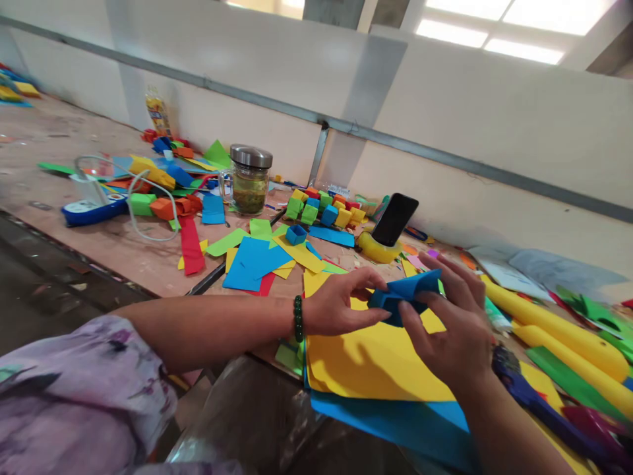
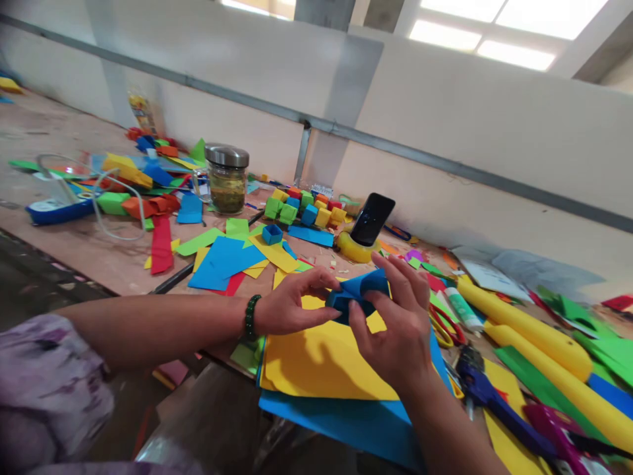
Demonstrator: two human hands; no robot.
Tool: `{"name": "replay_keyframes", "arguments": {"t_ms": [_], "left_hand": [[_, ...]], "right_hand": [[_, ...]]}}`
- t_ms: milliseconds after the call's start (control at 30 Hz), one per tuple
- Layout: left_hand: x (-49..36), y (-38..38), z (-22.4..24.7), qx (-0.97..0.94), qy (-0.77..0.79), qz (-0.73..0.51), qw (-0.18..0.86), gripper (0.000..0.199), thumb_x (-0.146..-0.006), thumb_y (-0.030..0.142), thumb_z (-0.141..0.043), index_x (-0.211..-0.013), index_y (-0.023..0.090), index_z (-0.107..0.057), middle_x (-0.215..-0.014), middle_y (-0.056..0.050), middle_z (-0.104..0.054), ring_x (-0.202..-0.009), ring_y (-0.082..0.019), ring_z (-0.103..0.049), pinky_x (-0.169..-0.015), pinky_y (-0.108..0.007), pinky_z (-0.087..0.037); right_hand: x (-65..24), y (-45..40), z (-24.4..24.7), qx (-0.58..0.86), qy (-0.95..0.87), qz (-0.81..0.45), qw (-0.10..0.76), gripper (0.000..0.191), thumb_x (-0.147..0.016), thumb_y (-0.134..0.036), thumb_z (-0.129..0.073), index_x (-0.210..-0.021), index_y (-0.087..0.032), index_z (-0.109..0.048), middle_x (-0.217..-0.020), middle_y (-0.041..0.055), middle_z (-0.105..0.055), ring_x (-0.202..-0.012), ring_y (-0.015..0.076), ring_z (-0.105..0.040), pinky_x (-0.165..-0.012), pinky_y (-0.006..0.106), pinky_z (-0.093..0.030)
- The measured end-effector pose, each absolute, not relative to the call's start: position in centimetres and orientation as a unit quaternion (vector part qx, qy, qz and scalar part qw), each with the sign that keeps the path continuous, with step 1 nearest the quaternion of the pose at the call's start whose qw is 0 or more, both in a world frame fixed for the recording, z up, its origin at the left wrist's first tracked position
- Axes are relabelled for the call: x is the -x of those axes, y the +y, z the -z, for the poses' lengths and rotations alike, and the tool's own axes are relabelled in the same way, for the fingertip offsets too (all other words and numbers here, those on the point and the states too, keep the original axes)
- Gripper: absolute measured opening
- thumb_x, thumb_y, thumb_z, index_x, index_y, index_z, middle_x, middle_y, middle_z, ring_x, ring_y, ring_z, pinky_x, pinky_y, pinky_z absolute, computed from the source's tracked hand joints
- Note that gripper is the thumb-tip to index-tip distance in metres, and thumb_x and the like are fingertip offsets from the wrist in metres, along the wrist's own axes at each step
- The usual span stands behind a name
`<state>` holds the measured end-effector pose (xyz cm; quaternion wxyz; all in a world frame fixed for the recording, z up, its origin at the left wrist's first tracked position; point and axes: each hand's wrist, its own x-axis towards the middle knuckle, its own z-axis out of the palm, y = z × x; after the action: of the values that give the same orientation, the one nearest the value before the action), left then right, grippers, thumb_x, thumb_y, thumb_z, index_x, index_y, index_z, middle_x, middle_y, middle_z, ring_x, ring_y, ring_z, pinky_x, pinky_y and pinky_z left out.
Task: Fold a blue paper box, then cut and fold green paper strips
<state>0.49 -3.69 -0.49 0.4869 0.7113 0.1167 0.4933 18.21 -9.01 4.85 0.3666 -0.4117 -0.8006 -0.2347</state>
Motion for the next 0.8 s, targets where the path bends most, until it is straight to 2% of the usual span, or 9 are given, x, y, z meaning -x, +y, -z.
{"name": "replay_keyframes", "arguments": {"t_ms": [167, 333, 600, 800], "left_hand": [[-0.55, -3.63, 0.63, -0.715, 0.116, -0.5, 0.476, 0.023, -0.078, 0.021, -0.067, -0.096, 0.015, -0.054, -0.09, -0.003, -0.059, -0.082, -0.012, -0.063, -0.081, -0.026, -0.055], [-0.56, -3.56, 0.69, -0.724, 0.123, -0.504, 0.455, 0.023, -0.078, 0.022, -0.067, -0.097, 0.015, -0.056, -0.091, -0.004, -0.062, -0.083, -0.013, -0.063, -0.079, -0.026, -0.055], [-0.51, -3.45, 0.5, -0.721, 0.138, -0.512, 0.446, 0.024, -0.076, 0.019, -0.067, -0.097, 0.016, -0.056, -0.098, -0.005, -0.064, -0.089, -0.014, -0.064, -0.084, -0.027, -0.055], [-0.54, -3.46, 0.62, -0.718, 0.127, -0.516, 0.45, 0.022, -0.078, 0.018, -0.066, -0.097, 0.016, -0.057, -0.103, -0.007, -0.066, -0.095, -0.015, -0.065, -0.086, -0.028, -0.054]], "right_hand": [[-18.32, -9.36, -4.98, 0.415, -0.814, 0.189, 0.361, 0.005, -0.079, -0.018, -0.059, -0.076, -0.018, -0.063, -0.134, 0.0122, -0.055, -0.128, 0.0371, -0.044, -0.103, 0.057, -0.037], [-18.19, -9.25, -4.71, 0.416, -0.799, 0.237, 0.364, 0.006, -0.077, -0.017, -0.064, -0.072, -0.018, -0.063, -0.133, 0.0105, -0.057, -0.125, 0.0382, -0.047, -0.103, 0.059, -0.035], [-18.1, -9.02, -4.56, 0.42, -0.783, 0.27, 0.371, 0.009, -0.074, -0.018, -0.069, -0.069, -0.019, -0.062, -0.129, 0.0123, -0.06, -0.123, 0.0399, -0.05, -0.098, 0.061, -0.039], [-17.82, -9.13, -4.74, 0.417, -0.791, 0.25, 0.371, 0.003, -0.076, -0.021, -0.068, -0.076, -0.018, -0.067, -0.127, 0.0146, -0.061, -0.124, 0.0412, -0.049, -0.098, 0.063, -0.039]]}}
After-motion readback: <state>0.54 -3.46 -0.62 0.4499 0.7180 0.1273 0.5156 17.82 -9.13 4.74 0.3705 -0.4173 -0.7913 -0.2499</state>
